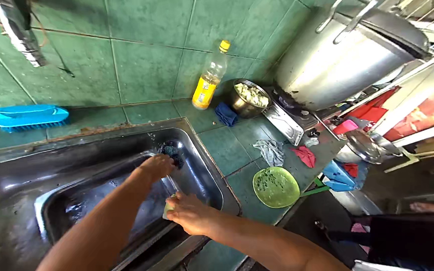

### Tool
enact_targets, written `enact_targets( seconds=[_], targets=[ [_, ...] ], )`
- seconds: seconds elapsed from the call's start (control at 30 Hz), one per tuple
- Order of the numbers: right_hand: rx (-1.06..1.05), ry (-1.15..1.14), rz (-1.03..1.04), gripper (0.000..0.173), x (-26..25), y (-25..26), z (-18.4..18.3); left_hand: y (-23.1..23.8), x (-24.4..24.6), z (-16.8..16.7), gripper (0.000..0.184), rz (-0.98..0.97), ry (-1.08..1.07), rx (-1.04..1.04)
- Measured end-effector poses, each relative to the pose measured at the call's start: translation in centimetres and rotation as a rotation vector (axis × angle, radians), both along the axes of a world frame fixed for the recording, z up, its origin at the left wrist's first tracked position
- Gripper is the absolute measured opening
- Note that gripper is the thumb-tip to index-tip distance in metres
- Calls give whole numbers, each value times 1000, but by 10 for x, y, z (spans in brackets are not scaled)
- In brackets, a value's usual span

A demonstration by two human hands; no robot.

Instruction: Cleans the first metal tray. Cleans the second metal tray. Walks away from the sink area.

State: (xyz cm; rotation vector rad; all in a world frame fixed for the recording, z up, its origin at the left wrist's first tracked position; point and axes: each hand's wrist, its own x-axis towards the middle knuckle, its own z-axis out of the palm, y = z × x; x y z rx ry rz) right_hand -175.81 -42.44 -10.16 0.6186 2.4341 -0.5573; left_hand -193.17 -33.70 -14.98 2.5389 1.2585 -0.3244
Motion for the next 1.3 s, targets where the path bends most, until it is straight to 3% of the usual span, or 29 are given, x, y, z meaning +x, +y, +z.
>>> enact_targets(
  seconds=[0.1, 0.2, 0.27, 0.37, 0.47, 0.57, 0.67, 0.77, 0.9, 1.0, 1.1, 1.2, 1.3],
  targets=[
    [154, 392, -140, 32, 14, 8, -1, 5, -45, 31, 20, 5, -58, 254],
    [423, 844, -240, 27, 19, 25, 9, 4, -87, 91, 5, 7, -113, 536],
    [477, 1050, -314, 26, 17, 37, 19, -8, -105, 130, 9, 29, -144, 638],
    [480, 1196, -415, 25, 5, 45, 30, -39, -118, 166, 17, 199, -75, 663],
    [409, 1230, -483, 27, -12, 46, 28, -84, -127, 162, 21, 518, -63, 609],
    [277, 1052, -490, 30, -23, 47, 13, -132, -133, 142, 23, 922, -57, 472],
    [292, 725, -411, 36, -25, 57, -15, -175, -152, 116, 19, 1084, -117, 354],
    [360, 646, -277, 34, -27, 68, -39, -201, -164, 105, 27, 1121, -169, 208],
    [248, 637, -259, 34, -39, 45, -51, -209, -169, 94, 37, 1205, -240, 78],
    [116, 303, -262, 34, -59, -11, -36, -216, -166, 81, 44, 1271, -324, 39],
    [20, -22, -182, 56, -76, -44, -34, -224, -163, 73, 47, 1293, -358, 64],
    [92, -13, -167, 61, -77, -42, -39, -228, -154, 77, 49, 1324, -351, 83],
    [143, -2, -128, 53, -64, -31, -24, -234, -141, 82, 48, 1369, -341, 93]
  ],
)
